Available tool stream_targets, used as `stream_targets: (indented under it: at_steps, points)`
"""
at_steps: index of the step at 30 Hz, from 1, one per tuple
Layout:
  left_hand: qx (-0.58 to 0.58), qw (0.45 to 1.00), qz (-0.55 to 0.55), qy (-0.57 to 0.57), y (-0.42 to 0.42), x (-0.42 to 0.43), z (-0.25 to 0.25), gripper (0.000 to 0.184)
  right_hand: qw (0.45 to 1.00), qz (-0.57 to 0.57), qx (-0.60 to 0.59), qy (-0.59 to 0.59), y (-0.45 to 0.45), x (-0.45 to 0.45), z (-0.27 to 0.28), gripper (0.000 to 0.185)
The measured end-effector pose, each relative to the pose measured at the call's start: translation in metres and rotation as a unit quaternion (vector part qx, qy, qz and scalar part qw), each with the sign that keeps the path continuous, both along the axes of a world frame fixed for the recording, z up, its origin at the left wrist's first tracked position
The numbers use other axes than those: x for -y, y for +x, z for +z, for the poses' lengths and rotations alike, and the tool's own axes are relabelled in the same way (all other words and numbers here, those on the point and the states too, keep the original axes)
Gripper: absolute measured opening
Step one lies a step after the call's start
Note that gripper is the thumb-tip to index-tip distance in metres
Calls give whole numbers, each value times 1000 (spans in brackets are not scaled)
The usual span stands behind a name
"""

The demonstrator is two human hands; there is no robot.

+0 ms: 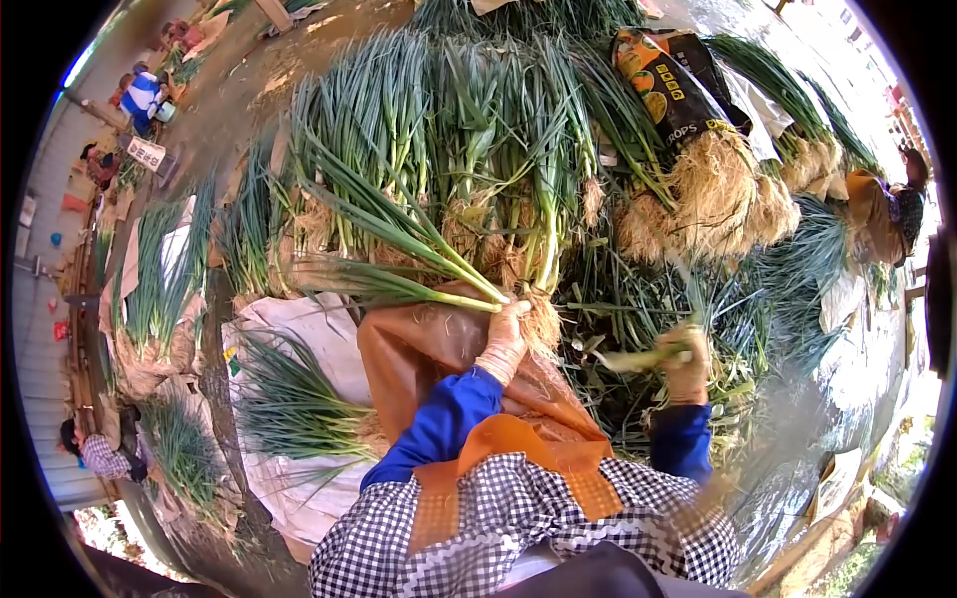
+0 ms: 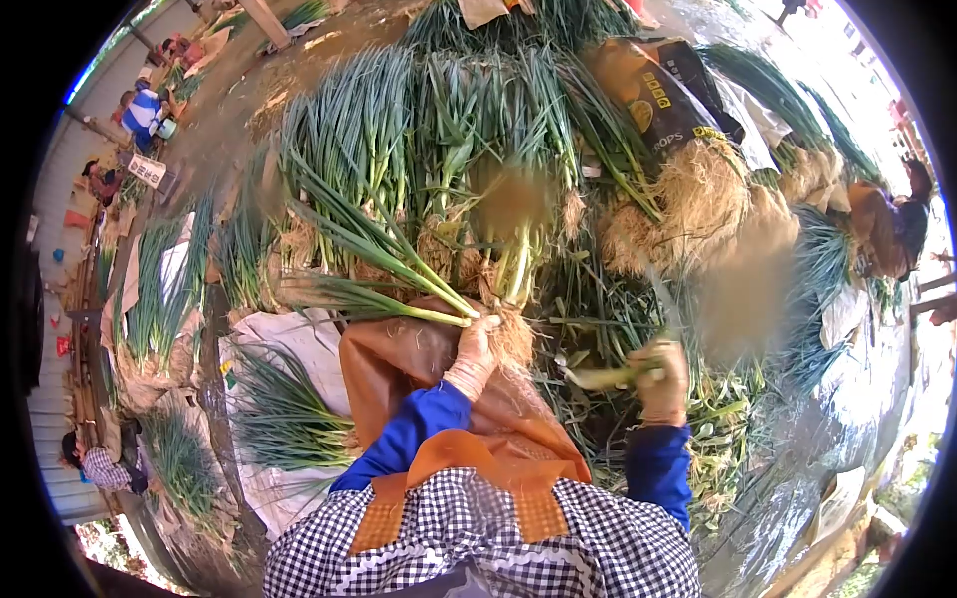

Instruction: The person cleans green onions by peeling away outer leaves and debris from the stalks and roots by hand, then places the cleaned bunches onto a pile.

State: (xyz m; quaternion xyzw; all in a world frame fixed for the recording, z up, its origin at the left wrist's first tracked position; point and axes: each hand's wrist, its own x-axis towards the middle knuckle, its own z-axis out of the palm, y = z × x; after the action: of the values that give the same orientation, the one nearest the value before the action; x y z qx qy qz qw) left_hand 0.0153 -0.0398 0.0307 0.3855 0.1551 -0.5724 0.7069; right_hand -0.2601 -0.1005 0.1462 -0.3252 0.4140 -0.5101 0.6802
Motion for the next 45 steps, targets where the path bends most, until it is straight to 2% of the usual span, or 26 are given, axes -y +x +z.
stream_targets:
  at_steps: [2,4,6,8,9,10,12,13,16,17,18,20,22,26,27,28,29,30,31,34,35,37,39,40,42,45]
  points:
    - [2,997,8,-73,1,-5,-9,14,997,-59,50,-15,-74,28,-21,19]
    - [13,998,-23,-59,4,-8,-13,17,885,67,-459,-41,-91,56,-23,39]
    - [-20,997,-44,-64,2,-15,-3,17,528,179,-830,-15,-56,62,-16,47]
    - [-49,994,-57,-76,2,-11,-8,18,716,169,-667,-117,26,61,-10,58]
    - [-49,994,-64,-67,2,-14,-2,18,887,189,-410,-95,64,64,-34,54]
    - [-47,995,-70,-60,3,-16,9,17,906,282,-314,42,108,59,1,48]
    - [-35,993,-100,-49,4,-21,25,13,910,368,-191,14,154,81,-56,36]
    - [15,993,-108,-36,2,-24,15,12,979,186,-62,-48,195,67,-60,32]
    - [33,990,-133,-25,-9,-22,51,23,987,149,-31,43,231,57,-90,30]
    - [28,992,-119,-39,-11,-20,39,24,965,61,-231,-111,240,49,-96,28]
    - [21,993,-105,-52,-14,-20,28,25,850,88,-466,-228,230,40,-81,28]
    - [-24,995,-65,-66,-16,-19,13,25,861,135,-436,-225,205,22,-48,28]
    - [-63,994,-72,-47,-7,-19,30,22,928,250,-266,-78,153,7,-19,26]
    - [15,998,-33,-46,-6,-19,30,18,939,211,-264,58,27,25,-10,25]
    - [8,998,-31,-48,-7,-17,35,19,777,259,-567,-86,5,41,-47,27]
    - [0,998,-31,-47,-9,-19,41,20,505,272,-791,-212,-9,49,-78,29]
    - [-9,997,-58,-55,-8,-20,36,23,551,249,-767,-214,16,51,-64,35]
    - [53,997,-42,-39,-13,-18,53,23,734,193,-619,-202,54,50,-37,45]
    - [83,994,-45,-57,-16,-18,44,23,794,206,-533,-208,88,55,-36,53]
    - [105,991,-59,-60,-14,-19,15,23,862,235,-345,-287,183,78,-51,60]
    - [103,992,-61,-41,-13,-19,13,29,902,331,-254,-110,201,83,-45,59]
    - [132,990,-44,-35,-13,-19,2,34,863,325,-278,-269,218,96,-113,45]
    - [126,991,-41,-33,-10,-20,3,33,871,304,-314,-226,211,78,-96,31]
    - [117,992,-42,-30,-12,-20,4,31,859,265,-375,-228,195,55,-34,28]
    - [16,999,-46,-13,-6,-20,37,24,764,312,-431,-365,156,30,-21,28]
    - [81,996,-13,-25,-10,-15,22,20,663,516,-386,-380,98,-5,8,26]
